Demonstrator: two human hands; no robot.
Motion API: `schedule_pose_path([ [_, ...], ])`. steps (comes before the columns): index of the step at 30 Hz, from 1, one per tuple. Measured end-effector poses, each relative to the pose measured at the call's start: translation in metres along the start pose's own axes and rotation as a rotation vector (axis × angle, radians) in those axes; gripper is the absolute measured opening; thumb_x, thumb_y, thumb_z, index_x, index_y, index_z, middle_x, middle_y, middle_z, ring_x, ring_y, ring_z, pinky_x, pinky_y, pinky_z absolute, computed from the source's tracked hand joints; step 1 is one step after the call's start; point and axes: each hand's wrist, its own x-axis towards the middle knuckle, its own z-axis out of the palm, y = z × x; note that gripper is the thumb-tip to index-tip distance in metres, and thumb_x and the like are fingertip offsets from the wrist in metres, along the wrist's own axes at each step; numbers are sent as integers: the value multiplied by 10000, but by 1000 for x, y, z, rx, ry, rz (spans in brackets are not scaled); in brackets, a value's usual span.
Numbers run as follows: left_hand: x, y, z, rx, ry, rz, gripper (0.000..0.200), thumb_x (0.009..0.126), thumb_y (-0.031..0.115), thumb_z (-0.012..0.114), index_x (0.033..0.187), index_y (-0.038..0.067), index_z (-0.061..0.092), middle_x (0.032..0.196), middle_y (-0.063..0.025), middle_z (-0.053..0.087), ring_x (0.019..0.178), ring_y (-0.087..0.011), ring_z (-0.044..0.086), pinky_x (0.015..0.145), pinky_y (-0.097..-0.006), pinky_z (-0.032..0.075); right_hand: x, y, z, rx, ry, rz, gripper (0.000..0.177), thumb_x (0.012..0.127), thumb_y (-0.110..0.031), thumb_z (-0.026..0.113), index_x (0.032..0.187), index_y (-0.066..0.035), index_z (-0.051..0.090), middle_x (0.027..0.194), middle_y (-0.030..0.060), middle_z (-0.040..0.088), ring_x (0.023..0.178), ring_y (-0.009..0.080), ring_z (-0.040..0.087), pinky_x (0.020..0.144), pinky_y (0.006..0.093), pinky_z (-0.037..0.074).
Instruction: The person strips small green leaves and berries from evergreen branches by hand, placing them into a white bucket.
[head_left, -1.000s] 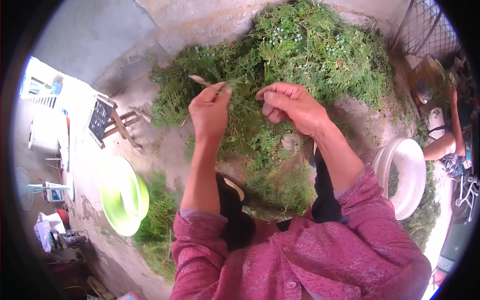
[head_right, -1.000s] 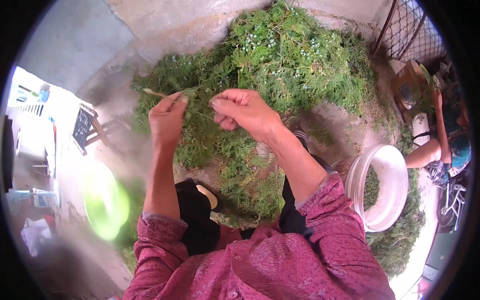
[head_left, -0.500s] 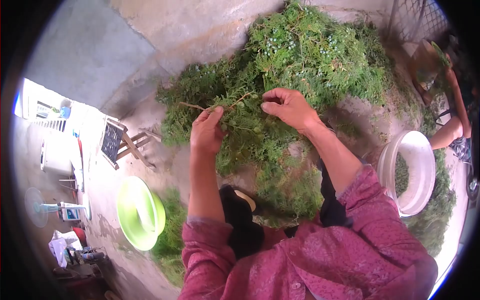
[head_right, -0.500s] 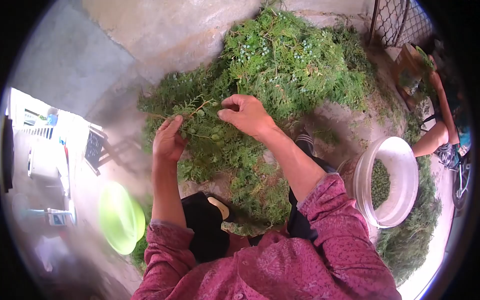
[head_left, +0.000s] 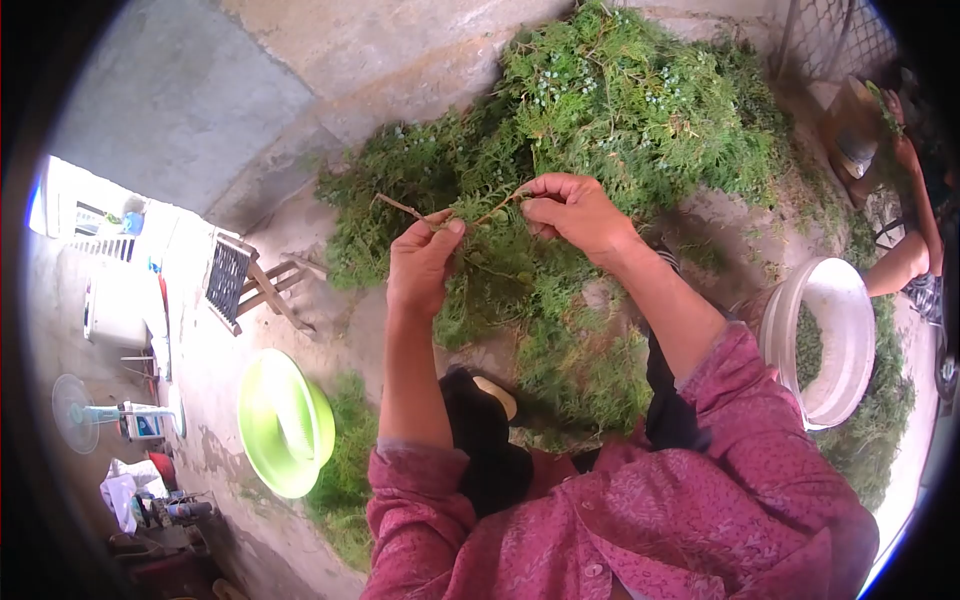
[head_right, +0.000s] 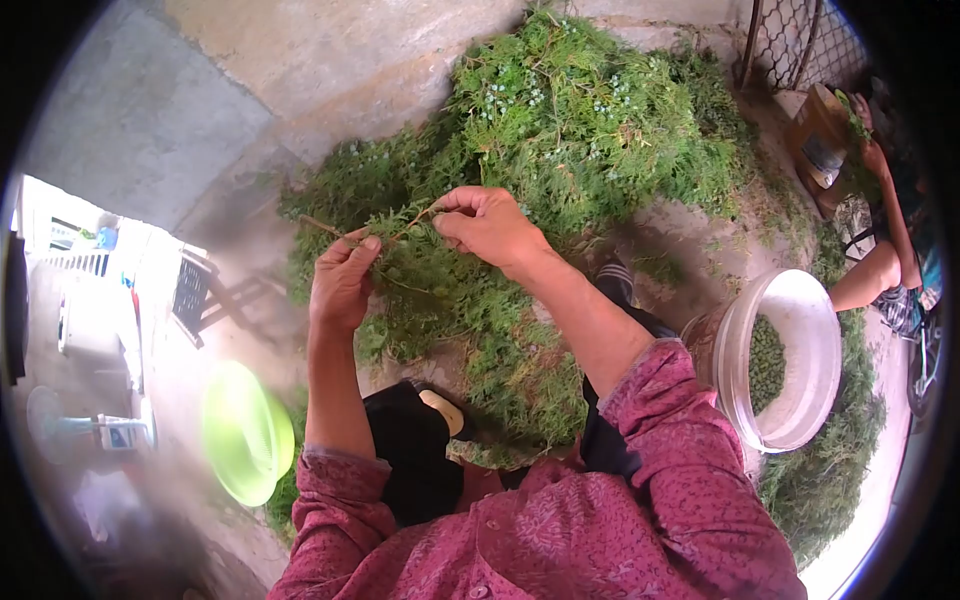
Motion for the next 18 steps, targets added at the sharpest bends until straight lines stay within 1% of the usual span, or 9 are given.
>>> schedule_pose_path([
  [4, -5, 4, -2, 212, 50, 5, 167, 784, 178, 638, 830, 19, 623, 699, 5, 591, 553, -45, 436, 493, -206, 346, -4, -7, 1, 59, 25, 110, 111, 771, -86, 591, 864, -26, 574, 711, 4, 569, 587, 74, 517, 532, 194, 421],
  [7, -7, 7, -5, 280, 3, -6, 175, 785, 192, 635, 768, 18, 628, 638, 21, 564, 544, -44, 435, 498, -206, 350, -6, -4, -3, -100, 29, 66, 122, 729, -91, 607, 828, -29, 573, 696, 38, 574, 586, 102, 534, 529, 230, 436],
  [9, -9, 7, -6, 308, 10, 21, 166, 780, 175, 638, 726, 18, 622, 625, 12, 573, 529, -47, 433, 503, -202, 350, -7, -2, -7, -829, 104, -267, 172, 686, -101, 607, 837, -25, 575, 692, 87, 576, 596, 139, 557, 546, 272, 456],
  [10, -10, 8, -4, 309, 10, 20, 166, 780, 175, 638, 726, 18, 622, 625, 12, 573, 529, -47, 433, 503, -202, 350, -7, 0, -9, -829, 105, -265, 172, 686, -101, 607, 837, -25, 575, 692, 87, 576, 596, 139, 557, 546, 272, 456],
  [12, -14, 12, -1, 327, 70, 48, 168, 780, 159, 637, 689, 21, 605, 638, -7, 590, 524, -50, 452, 496, -201, 361, -5, 2, -12, -1298, 258, -324, 198, 650, -99, 596, 810, 16, 570, 715, 170, 595, 680, 289, 589, 618, 327, 498],
  [15, -11, 12, -20, -18, 106, 86, 167, 779, 149, 638, 670, 29, 593, 650, -23, 599, 526, -60, 490, 481, -208, 380, -5, -21, -33, -947, 250, -166, 141, 671, -60, 576, 788, 19, 569, 750, 145, 597, 708, 236, 608, 633, 300, 513],
  [16, -12, 13, -21, -98, 118, 61, 153, 778, 136, 637, 677, 35, 584, 641, -36, 598, 529, -85, 525, 463, -222, 401, -2, -23, -40, -342, 130, 104, 175, 694, -25, 562, 864, 10, 554, 801, 104, 598, 727, 169, 611, 624, 266, 518],
  [17, -12, 14, -21, -99, 122, 63, 153, 778, 136, 637, 677, 35, 584, 641, -36, 598, 529, -85, 525, 463, -222, 401, -2, -23, -38, -343, 125, 103, 175, 694, -25, 562, 864, 10, 554, 801, 104, 598, 727, 169, 611, 624, 266, 518],
  [18, -12, 15, -21, -136, 100, 32, 139, 776, 136, 641, 701, 34, 582, 652, -44, 600, 533, -99, 533, 456, -230, 405, -5, -22, -35, -83, 75, 142, 203, 705, -22, 559, 905, 7, 538, 819, 85, 596, 736, 145, 608, 611, 249, 514],
])
